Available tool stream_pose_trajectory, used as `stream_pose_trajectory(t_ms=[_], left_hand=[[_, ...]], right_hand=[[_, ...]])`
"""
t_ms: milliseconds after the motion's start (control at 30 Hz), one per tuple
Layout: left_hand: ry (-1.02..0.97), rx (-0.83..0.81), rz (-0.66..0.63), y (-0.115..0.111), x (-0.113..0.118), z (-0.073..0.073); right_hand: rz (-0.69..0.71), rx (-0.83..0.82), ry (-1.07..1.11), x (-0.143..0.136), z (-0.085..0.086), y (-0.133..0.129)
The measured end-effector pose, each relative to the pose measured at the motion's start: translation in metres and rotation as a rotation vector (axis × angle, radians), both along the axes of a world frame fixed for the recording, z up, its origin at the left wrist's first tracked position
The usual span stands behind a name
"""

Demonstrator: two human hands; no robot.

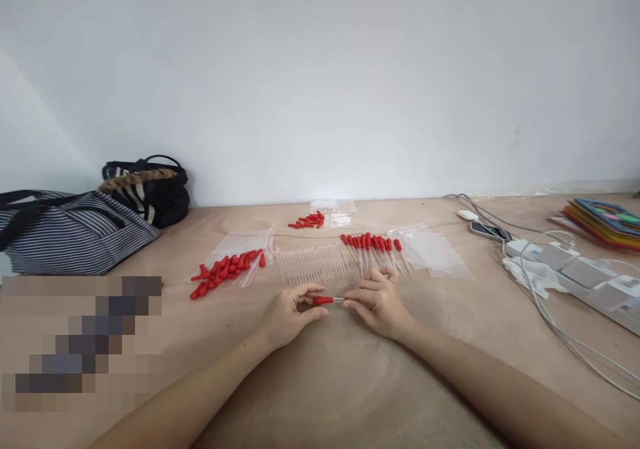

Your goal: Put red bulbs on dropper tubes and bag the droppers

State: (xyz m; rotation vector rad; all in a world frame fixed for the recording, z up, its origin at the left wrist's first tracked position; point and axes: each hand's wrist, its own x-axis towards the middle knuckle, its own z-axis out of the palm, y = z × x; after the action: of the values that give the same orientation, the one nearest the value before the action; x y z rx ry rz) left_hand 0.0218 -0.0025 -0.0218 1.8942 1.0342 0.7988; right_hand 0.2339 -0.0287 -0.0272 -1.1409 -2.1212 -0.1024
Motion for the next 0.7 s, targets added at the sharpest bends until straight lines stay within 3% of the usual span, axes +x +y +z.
stream_pose_trajectory(t_ms=[200,333,500,700], left_hand=[[-0.013,0.072,-0.038,-0.002,0.003,0.003],[0.077,0.302,0.064,0.0,-0.004,0.007],[0.23,0.517,0.236,0.014,-0.021,0.012],[0.312,0.538,0.259,0.023,-0.027,0.011]], right_hand=[[0.0,-0.057,-0.051,0.001,0.005,-0.003],[-0.052,-0.085,-0.07,0.002,0.01,-0.002],[-0.389,-0.231,0.009,0.001,0.02,0.024],[-0.695,-0.369,-0.072,-0.015,0.023,0.065]])
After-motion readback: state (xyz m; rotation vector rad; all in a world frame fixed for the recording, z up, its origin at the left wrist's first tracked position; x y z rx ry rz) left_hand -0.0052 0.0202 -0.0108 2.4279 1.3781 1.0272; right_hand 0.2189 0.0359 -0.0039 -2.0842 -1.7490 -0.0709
